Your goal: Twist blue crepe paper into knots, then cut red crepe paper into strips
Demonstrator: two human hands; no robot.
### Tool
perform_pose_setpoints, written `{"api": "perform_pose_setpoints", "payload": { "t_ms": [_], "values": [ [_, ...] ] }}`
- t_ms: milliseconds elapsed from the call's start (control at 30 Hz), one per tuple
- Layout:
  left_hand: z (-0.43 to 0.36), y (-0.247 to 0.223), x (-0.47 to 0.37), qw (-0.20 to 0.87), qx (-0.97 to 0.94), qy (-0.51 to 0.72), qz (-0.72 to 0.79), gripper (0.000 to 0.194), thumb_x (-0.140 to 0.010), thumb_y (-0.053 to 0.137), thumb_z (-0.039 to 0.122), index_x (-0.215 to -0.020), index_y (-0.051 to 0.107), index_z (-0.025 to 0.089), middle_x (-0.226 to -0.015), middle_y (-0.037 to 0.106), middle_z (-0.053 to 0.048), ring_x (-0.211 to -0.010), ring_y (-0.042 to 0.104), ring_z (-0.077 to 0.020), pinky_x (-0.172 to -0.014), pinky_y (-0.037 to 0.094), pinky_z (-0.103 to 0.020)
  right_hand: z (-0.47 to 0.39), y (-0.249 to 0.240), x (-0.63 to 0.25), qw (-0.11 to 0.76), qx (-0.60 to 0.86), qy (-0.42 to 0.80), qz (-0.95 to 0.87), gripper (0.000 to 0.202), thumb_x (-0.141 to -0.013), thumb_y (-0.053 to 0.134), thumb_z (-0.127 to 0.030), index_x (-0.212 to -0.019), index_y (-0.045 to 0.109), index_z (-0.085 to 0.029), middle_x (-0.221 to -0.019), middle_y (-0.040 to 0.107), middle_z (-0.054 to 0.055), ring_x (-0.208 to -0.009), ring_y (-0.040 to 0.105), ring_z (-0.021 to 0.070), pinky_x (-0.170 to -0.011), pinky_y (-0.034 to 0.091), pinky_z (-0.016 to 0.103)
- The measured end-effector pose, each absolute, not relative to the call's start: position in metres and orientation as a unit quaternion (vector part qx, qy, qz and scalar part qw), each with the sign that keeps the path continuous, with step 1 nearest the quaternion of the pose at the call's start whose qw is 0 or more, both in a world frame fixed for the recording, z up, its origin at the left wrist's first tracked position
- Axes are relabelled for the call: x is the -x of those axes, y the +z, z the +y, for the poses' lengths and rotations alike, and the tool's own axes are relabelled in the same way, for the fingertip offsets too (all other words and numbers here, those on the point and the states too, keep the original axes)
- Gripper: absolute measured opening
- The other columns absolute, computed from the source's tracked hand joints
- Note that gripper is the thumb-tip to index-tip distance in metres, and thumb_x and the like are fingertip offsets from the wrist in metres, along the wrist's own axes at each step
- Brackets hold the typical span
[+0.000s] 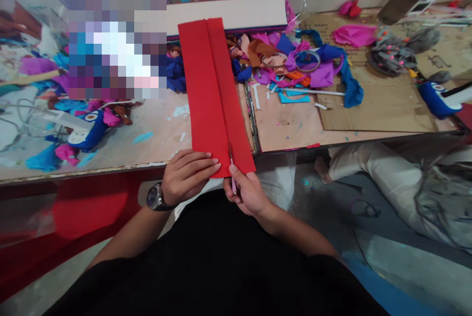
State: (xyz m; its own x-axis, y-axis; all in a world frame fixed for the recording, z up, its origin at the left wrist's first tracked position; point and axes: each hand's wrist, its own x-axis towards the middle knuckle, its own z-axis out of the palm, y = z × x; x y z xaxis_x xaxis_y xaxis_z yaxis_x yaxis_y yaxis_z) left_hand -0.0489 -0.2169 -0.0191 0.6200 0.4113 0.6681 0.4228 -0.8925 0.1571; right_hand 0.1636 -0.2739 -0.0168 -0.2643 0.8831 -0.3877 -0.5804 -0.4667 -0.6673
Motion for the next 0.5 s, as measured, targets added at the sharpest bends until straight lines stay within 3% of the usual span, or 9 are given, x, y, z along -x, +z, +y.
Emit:
{"api": "perform_pose_setpoints", "payload": {
  "t_ms": [267,500],
  "values": [
    [-0.2167,-0.0142,0.0479,0.019,0.898,-0.373,-0.233,0.037,-0.095,0.075,0.016,-0.131,0.073,0.024,-0.121,0.083,-0.003,-0.116,0.077,-0.0228,-0.101,0.059,-0.041,-0.2731,-0.0167,-0.1621,0.474,0.375,0.770,-0.201,0.048,-0.085,0.083,-0.061,-0.088,0.057,-0.021,-0.047,0.058,-0.007,-0.031,0.032,0.0036,-0.037,0.022,0.018],
    [-0.2168,-0.0163,0.0489,0.012,0.896,-0.381,-0.230,0.046,-0.096,0.074,0.016,-0.140,0.069,0.024,-0.123,0.083,-0.004,-0.119,0.076,-0.0234,-0.101,0.059,-0.042,-0.2731,-0.0174,-0.1618,0.470,0.383,0.770,-0.202,0.049,-0.084,0.083,-0.063,-0.089,0.057,-0.022,-0.046,0.057,-0.007,-0.031,0.031,0.0046,-0.037,0.021,0.019]
  ]
}}
